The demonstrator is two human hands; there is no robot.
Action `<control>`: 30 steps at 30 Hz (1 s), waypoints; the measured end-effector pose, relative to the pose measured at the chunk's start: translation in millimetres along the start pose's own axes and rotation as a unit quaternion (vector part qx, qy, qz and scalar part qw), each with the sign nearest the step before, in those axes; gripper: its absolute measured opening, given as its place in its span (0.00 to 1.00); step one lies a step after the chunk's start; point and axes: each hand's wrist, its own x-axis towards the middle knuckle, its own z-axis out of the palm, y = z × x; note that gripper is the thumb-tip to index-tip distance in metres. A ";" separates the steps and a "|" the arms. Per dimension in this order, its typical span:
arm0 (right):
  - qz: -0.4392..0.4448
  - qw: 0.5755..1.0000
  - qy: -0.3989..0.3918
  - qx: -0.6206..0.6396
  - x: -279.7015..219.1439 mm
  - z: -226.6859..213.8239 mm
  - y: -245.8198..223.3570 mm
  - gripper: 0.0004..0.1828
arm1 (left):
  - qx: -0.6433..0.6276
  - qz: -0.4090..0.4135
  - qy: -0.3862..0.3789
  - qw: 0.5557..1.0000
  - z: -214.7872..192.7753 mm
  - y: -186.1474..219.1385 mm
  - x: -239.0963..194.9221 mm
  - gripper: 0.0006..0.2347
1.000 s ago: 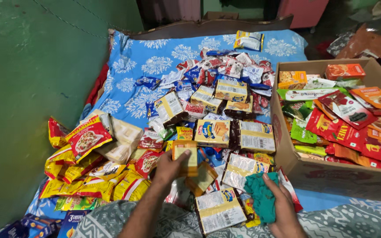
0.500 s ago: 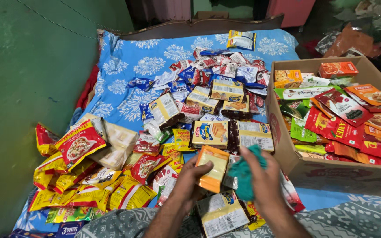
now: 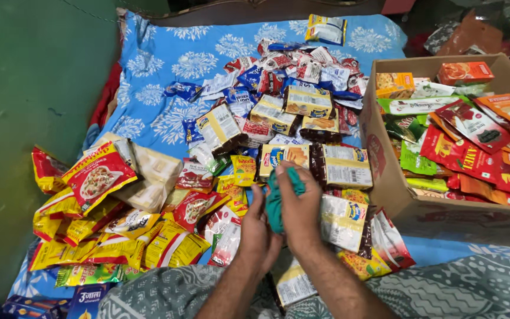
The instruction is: The person wipes down various food seasoning and snack packets with a cloth by hand and places them into a cardboard box.
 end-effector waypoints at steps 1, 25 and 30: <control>-0.021 0.999 -0.001 -0.041 -4.7 5.3 -3.5 0.18 | -0.009 -0.014 0.026 1.000 2.1 2.7 -2.8 0.30; -0.324 0.863 -0.153 -0.357 -22.2 -21.1 11.9 0.23 | -0.135 -0.096 -0.135 0.977 -16.9 4.9 -9.6 0.48; -0.284 0.880 -0.049 -0.378 50.6 -47.4 8.7 0.17 | -0.108 -0.153 -0.086 0.979 -3.6 1.6 -0.2 0.32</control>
